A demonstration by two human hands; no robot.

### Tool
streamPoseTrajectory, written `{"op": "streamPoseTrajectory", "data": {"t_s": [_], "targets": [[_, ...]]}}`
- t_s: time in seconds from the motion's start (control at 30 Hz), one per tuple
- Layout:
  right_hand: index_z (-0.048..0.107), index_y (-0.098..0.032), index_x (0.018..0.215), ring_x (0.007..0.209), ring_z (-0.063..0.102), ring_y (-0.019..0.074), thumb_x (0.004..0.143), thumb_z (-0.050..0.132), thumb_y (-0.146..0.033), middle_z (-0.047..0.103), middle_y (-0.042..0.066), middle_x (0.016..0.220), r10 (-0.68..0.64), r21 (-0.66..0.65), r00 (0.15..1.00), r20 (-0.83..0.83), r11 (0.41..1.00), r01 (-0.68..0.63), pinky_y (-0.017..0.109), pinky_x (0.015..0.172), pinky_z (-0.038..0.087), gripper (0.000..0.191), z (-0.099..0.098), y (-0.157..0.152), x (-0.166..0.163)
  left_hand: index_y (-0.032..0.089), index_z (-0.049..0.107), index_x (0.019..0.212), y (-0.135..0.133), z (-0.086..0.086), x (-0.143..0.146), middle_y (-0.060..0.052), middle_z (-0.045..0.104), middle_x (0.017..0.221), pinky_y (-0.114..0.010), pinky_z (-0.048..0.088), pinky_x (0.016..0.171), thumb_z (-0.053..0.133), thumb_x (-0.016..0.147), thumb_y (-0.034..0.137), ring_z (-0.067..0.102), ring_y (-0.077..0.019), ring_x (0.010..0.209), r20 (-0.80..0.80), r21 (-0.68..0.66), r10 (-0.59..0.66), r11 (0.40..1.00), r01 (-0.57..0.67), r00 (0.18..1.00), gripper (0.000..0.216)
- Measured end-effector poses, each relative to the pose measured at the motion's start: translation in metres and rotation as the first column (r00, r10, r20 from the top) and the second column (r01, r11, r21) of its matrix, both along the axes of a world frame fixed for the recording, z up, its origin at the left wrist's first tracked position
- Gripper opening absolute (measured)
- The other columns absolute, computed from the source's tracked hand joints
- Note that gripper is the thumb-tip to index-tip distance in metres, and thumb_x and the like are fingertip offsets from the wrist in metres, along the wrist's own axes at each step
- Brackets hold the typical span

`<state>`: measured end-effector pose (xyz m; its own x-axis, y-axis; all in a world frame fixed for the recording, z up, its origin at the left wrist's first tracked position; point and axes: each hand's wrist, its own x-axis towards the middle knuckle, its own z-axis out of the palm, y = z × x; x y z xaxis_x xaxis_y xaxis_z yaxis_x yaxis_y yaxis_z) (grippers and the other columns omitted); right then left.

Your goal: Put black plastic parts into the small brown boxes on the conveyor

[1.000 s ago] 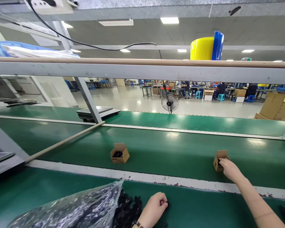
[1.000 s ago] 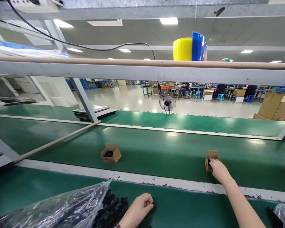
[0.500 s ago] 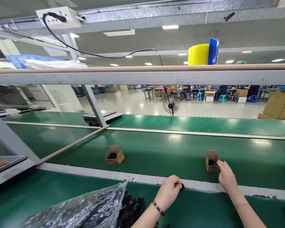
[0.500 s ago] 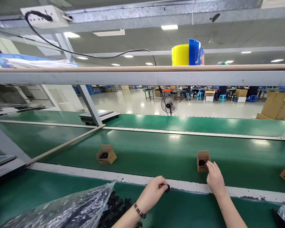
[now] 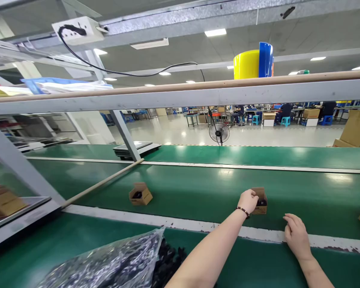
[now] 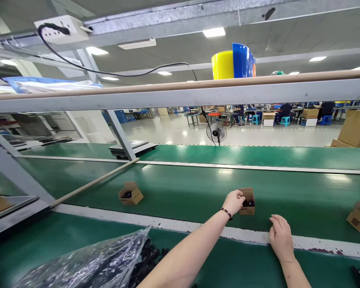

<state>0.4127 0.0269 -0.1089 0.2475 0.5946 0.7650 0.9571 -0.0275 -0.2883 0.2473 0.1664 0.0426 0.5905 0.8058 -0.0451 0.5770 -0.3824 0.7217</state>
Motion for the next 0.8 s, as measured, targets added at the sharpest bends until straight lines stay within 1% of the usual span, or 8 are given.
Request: {"op": "streamPoseTrajectory", "data": {"t_s": [0.13, 0.3, 0.4, 0.47, 0.53, 0.6, 0.7, 0.8], "targets": [[0.058, -0.018, 0.096, 0.098, 0.056, 0.0244, 0.078, 0.039, -0.015, 0.061, 0.010, 0.102, 0.012, -0.011, 1.000, -0.020, 1.000, -0.012, 0.042, 0.085, 0.046, 0.026, -0.001, -0.002, 0.002, 0.014, 0.066, 0.095, -0.004, 0.000, -0.062, -0.005, 0.067, 0.083, -0.024, 0.043, 0.068, 0.045, 0.082, 0.022, 0.061, -0.0155, 0.071, -0.068, 0.036, -0.049, 0.998, 0.051, 0.997, 0.026], [0.059, -0.018, 0.097, 0.096, 0.058, 0.0231, 0.079, 0.038, -0.018, 0.063, 0.009, 0.101, 0.025, -0.027, 1.000, -0.011, 0.999, -0.025, 0.039, 0.087, 0.046, 0.027, -0.006, -0.006, 0.006, 0.018, 0.069, 0.075, -0.027, 0.001, -0.153, -0.001, 0.067, 0.075, -0.023, 0.041, 0.069, 0.051, 0.075, 0.022, 0.059, -0.0166, 0.072, -0.158, 0.046, -0.118, 0.991, 0.126, 0.980, 0.019], [0.059, -0.017, 0.096, 0.095, 0.059, 0.0218, 0.080, 0.037, -0.019, 0.063, 0.009, 0.102, 0.020, -0.049, 1.000, -0.005, 0.999, -0.021, 0.036, 0.088, 0.046, 0.027, -0.010, -0.008, 0.006, 0.018, 0.070, 0.070, -0.042, -0.006, -0.199, -0.001, 0.066, 0.075, -0.024, 0.041, 0.071, 0.049, 0.074, 0.018, 0.058, -0.0171, 0.075, -0.266, 0.086, -0.165, 0.977, 0.194, 0.950, 0.022], [0.059, -0.018, 0.095, 0.094, 0.060, 0.0210, 0.080, 0.036, -0.019, 0.064, 0.008, 0.102, 0.015, -0.070, 1.000, -0.005, 0.997, -0.015, 0.034, 0.087, 0.046, 0.027, -0.012, -0.009, 0.006, 0.019, 0.070, 0.068, -0.049, -0.012, -0.223, -0.003, 0.066, 0.076, -0.025, 0.041, 0.074, 0.050, 0.073, 0.017, 0.058, -0.0187, 0.079, -0.360, 0.123, -0.152, 0.970, 0.209, 0.920, 0.021], [0.059, -0.019, 0.093, 0.093, 0.061, 0.0202, 0.080, 0.036, -0.020, 0.065, 0.007, 0.101, 0.010, -0.086, 1.000, -0.007, 0.996, -0.010, 0.033, 0.085, 0.047, 0.026, -0.014, -0.010, 0.006, 0.020, 0.071, 0.067, -0.054, -0.018, -0.240, -0.003, 0.066, 0.076, -0.028, 0.041, 0.077, 0.056, 0.071, 0.018, 0.058, -0.0207, 0.082, -0.441, 0.126, -0.136, 0.969, 0.211, 0.887, 0.016], [0.059, -0.019, 0.091, 0.092, 0.061, 0.0195, 0.080, 0.036, -0.020, 0.065, 0.006, 0.099, 0.009, -0.096, 1.000, -0.009, 0.995, -0.010, 0.031, 0.084, 0.047, 0.026, -0.015, -0.010, 0.006, 0.022, 0.072, 0.069, -0.060, -0.023, -0.250, -0.004, 0.066, 0.079, -0.031, 0.041, 0.078, 0.062, 0.069, 0.021, 0.057, -0.0227, 0.084, -0.507, 0.099, -0.159, 0.966, 0.241, 0.847, 0.010], [0.059, -0.020, 0.090, 0.089, 0.062, 0.0192, 0.080, 0.035, -0.021, 0.066, 0.005, 0.097, 0.010, -0.114, 1.000, -0.022, 0.993, -0.012, 0.031, 0.083, 0.048, 0.026, -0.014, -0.010, 0.006, 0.024, 0.072, 0.077, -0.068, -0.029, -0.252, -0.004, 0.066, 0.088, -0.036, 0.041, 0.081, 0.072, 0.064, 0.027, 0.056, -0.0257, 0.089, -0.570, 0.084, -0.190, 0.954, 0.286, 0.800, 0.014], [0.060, -0.021, 0.089, 0.088, 0.063, 0.0193, 0.079, 0.036, -0.023, 0.066, 0.004, 0.096, 0.021, -0.136, 0.999, -0.040, 0.990, -0.026, 0.031, 0.081, 0.048, 0.026, -0.012, -0.012, 0.005, 0.025, 0.071, 0.081, -0.074, -0.035, -0.248, -0.004, 0.065, 0.091, -0.038, 0.041, 0.082, 0.074, 0.061, 0.025, 0.055, -0.0271, 0.093, -0.605, 0.095, -0.205, 0.941, 0.325, 0.769, 0.020]]}}
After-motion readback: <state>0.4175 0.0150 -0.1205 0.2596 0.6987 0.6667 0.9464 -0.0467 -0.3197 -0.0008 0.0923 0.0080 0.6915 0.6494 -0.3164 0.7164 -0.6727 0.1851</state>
